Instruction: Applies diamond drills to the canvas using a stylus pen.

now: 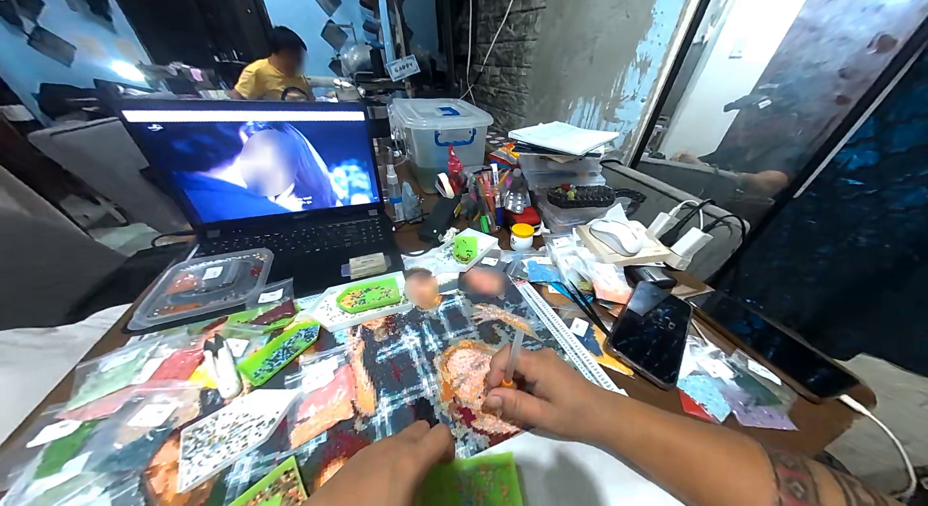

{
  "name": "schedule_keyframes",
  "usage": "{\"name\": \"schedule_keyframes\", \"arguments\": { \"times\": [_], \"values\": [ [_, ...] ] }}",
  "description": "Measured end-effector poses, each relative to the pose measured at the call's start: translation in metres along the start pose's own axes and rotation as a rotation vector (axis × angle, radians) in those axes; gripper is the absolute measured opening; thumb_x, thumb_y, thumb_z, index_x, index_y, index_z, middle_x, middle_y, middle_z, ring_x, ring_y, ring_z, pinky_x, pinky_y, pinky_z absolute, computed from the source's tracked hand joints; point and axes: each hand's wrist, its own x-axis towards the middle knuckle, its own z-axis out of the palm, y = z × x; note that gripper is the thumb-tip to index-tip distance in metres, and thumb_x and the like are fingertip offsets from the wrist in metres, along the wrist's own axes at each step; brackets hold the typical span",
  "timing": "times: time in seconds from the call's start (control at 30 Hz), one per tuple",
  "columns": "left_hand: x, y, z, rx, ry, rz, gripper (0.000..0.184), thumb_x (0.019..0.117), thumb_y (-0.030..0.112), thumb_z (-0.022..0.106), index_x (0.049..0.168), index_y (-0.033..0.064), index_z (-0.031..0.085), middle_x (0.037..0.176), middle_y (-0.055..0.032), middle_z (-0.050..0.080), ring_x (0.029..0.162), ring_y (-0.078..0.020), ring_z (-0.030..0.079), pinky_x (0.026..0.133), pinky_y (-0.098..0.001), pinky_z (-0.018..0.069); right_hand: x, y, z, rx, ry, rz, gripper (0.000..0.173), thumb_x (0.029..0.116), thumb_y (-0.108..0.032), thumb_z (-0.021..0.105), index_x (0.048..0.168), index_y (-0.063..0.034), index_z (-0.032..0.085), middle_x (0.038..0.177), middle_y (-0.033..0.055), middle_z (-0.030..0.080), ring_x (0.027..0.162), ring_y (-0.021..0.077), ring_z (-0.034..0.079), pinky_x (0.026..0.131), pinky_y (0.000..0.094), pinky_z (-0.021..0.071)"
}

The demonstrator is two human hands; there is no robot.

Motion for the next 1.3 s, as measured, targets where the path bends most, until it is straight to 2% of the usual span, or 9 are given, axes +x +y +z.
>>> {"name": "schedule_keyframes", "arguments": {
  "times": [0.2,0.47,0.67,0.87,1.1,1.2,1.3],
  "values": [
    [-0.001,-0.001,0.002,-0.015,0.032,0.031,0.047,0.0852,0.026,0.082,0.119,-0.0009,0.064,0.106,-0.0226,0.064,0.092,-0.0387,0.066,0.079,-0.0571,0.0545,0.001,0.001,0.002,0.032,-0.017,0.003,0.025,0.1053,-0.022,0.057,0.104,0.0027,0.060,0.075,0.0072,0.058,0.064,0.0052,0.053,0.061,0.0190,0.0457],
    [-0.001,-0.002,0.003,-0.014,0.039,0.033,0.047,0.0855,0.027,0.082,0.119,0.0001,0.064,0.106,-0.0218,0.064,0.092,-0.0383,0.066,0.078,-0.0571,0.0545,0.000,0.000,0.001,0.035,-0.052,-0.033,0.025,0.1057,-0.021,0.057,0.104,0.0029,0.060,0.076,0.0097,0.062,0.066,0.0080,0.059,0.063,0.0215,0.0502],
    [-0.001,-0.001,0.003,-0.001,0.032,0.025,0.047,0.0855,0.028,0.082,0.119,0.0000,0.064,0.106,-0.0217,0.064,0.092,-0.0382,0.066,0.078,-0.0568,0.0546,0.000,-0.001,0.002,0.003,-0.052,-0.054,0.025,0.1060,-0.022,0.056,0.105,0.0027,0.059,0.076,0.0099,0.060,0.066,0.0082,0.058,0.063,0.0208,0.0493],
    [-0.001,0.000,0.002,0.004,0.024,0.014,0.047,0.0862,0.027,0.082,0.120,-0.0001,0.064,0.108,-0.0217,0.064,0.093,-0.0382,0.066,0.079,-0.0565,0.0546,0.000,0.001,0.003,0.040,0.000,-0.023,0.026,0.1057,-0.023,0.057,0.104,0.0027,0.059,0.075,0.0067,0.058,0.064,0.0034,0.054,0.062,0.0170,0.0463],
    [-0.004,-0.004,0.001,-0.003,0.030,0.016,0.046,0.0861,0.027,0.082,0.119,0.0000,0.064,0.108,-0.0217,0.064,0.093,-0.0376,0.066,0.079,-0.0563,0.0545,0.004,0.001,0.007,0.002,-0.012,-0.062,0.025,0.1057,-0.023,0.057,0.104,0.0023,0.060,0.074,0.0082,0.059,0.065,0.0062,0.055,0.062,0.0188,0.0468],
    [-0.004,-0.001,0.001,-0.039,0.043,0.022,0.046,0.0847,0.025,0.083,0.119,0.0003,0.065,0.112,-0.0218,0.065,0.099,-0.0381,0.067,0.084,-0.0570,0.0548,0.000,0.005,0.007,-0.021,0.004,-0.094,0.025,0.1059,-0.024,0.056,0.104,0.0002,0.061,0.080,0.0103,0.064,0.069,0.0091,0.061,0.065,0.0231,0.0528],
    [-0.004,0.001,0.002,-0.039,0.061,0.065,0.049,0.0840,0.022,0.083,0.121,-0.0034,0.064,0.120,-0.0265,0.065,0.112,-0.0414,0.065,0.093,-0.0591,0.0531,-0.004,0.012,0.010,-0.109,0.046,-0.159,0.025,0.1061,-0.031,0.055,0.103,-0.0067,0.060,0.084,0.0085,0.066,0.072,0.0096,0.065,0.065,0.0251,0.0558]
  ]
}}
